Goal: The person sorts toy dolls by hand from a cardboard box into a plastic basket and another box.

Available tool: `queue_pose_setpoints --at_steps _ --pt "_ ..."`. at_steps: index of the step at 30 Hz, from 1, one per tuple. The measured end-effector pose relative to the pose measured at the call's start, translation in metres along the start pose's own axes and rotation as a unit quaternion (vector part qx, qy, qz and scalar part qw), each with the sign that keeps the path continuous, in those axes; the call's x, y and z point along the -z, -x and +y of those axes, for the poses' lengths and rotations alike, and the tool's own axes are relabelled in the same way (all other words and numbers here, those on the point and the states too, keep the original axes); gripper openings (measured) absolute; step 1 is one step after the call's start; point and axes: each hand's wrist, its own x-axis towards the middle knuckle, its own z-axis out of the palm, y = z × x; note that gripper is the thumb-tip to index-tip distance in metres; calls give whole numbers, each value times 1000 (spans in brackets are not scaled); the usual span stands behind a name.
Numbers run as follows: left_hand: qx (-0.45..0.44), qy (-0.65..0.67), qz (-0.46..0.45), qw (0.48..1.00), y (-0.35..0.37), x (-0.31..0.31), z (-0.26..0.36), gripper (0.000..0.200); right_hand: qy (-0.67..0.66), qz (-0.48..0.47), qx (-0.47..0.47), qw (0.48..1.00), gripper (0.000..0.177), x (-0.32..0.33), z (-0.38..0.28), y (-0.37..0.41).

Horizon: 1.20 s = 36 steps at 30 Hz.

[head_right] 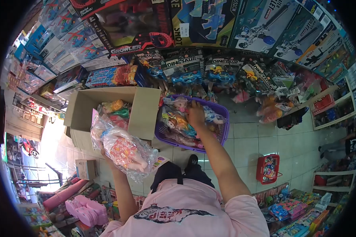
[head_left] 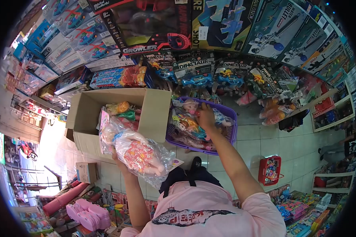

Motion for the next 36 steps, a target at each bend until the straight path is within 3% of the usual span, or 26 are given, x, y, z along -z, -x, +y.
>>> queue_pose_setpoints --at_steps 4,7,9,10,12,14,16,17,19,20,21,23,25,27,28,33,35,36 --pt "-11 -12 42 999 5 -16 -10 79 17 -36 10 999 46 -2 6 -2" --pt "-22 -28 59 998 7 -45 -17 77 -62 -111 18 992 47 0 18 -3" --pt "-20 -36 56 998 5 -55 -19 75 -278 -138 -75 948 46 10 20 -3" --pt "-25 -50 43 998 0 -53 -24 73 -278 -136 -75 948 46 24 17 1" --pt "-29 -51 17 998 -10 -36 -41 66 -416 -71 7 906 50 81 -1 21" --pt "-54 -100 18 993 -16 -51 -51 63 -488 -95 -35 867 57 143 -28 40" --pt "-90 -135 35 986 -22 -78 -65 60 -503 -110 -17 857 79 190 -53 60" --pt "-65 -209 94 971 -24 -89 -74 61 -503 -108 -19 857 79 194 -59 68" --pt "-115 -342 72 930 -23 -119 -89 58 -384 6 97 918 101 200 -74 80" --pt "-114 -342 69 930 -23 -128 -99 58 -335 4 104 936 119 206 -80 79" --pt "-93 -338 34 936 -23 -134 -108 56 -334 6 102 937 119 203 -78 80" --pt "-69 -334 -2 940 -21 -147 -117 54 -372 15 -24 928 123 183 -69 83" --pt "-61 -395 -74 914 -12 -168 -108 52 -410 7 -51 911 122 159 -44 92" --pt "-95 -379 -86 916 -7 -177 -105 52 -548 -6 -47 835 116 139 -19 104" --pt "-79 -377 -78 919 -4 -174 -105 51 -632 0 -71 772 108 133 -13 109" --pt "-15 -356 0 934 -9 -113 -97 48 -563 -2 -97 821 93 147 19 128" --pt "-95 -325 62 939 -14 -93 -82 43 -550 -3 -74 832 81 149 24 129" --pt "-92 -325 66 939 -15 -87 -73 43 -550 -7 -76 832 81 153 21 127"
